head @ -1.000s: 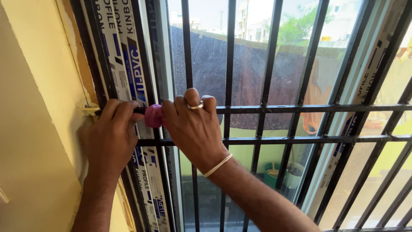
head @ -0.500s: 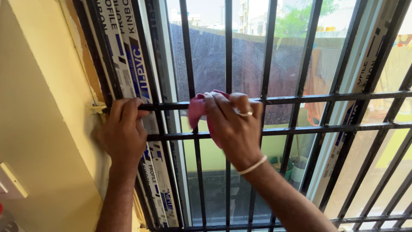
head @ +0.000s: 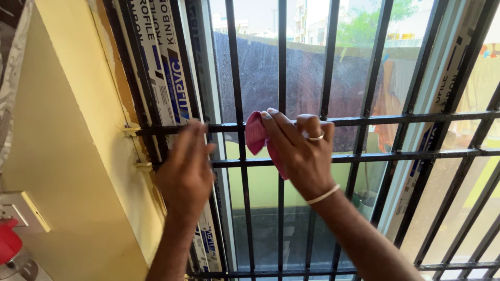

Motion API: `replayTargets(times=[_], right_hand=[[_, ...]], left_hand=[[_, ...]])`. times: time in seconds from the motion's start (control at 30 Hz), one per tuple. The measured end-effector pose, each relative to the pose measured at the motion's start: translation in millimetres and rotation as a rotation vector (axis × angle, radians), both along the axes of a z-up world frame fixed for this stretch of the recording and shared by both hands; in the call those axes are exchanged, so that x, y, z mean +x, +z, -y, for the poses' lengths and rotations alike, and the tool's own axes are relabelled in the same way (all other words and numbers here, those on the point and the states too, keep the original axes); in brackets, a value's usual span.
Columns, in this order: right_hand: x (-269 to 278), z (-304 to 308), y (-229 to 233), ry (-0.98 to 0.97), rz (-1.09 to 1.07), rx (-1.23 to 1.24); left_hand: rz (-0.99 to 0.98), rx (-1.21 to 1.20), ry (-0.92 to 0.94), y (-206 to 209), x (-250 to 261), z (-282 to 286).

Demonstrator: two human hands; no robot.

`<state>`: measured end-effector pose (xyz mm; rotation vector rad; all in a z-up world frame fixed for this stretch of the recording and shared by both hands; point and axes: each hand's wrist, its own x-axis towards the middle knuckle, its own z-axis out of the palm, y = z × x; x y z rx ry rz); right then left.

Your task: The person wipes the black metal window grille with a pink cloth, repeatedly dipping the cloth into a small white bucket of liquid. The person cleans the vertical and horizontal bars of the grille systematically.

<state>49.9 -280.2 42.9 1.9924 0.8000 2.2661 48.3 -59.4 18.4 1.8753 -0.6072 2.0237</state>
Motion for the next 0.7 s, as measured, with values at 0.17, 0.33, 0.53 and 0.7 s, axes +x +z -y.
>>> replayTargets(times=[0.17, 0.33, 0.53, 0.7], right_hand=[[2, -24, 0, -0.065, -0.078, -0.005], [-5, -9, 20, -0.152, -0.297, -0.073], [2, -32, 25, -0.257, -0.501, -0.088], [-4, 1, 22, -0.087, -0.294, -0.154]], left_hand=[[-0.109, 0.036, 0.063, 6, 5, 30], [-0.058, 0.022, 0.038, 10, 4, 28], [0.005, -0.064, 0.100, 5, 13, 38], [0.019, -0.045, -0.005, 6, 15, 37]])
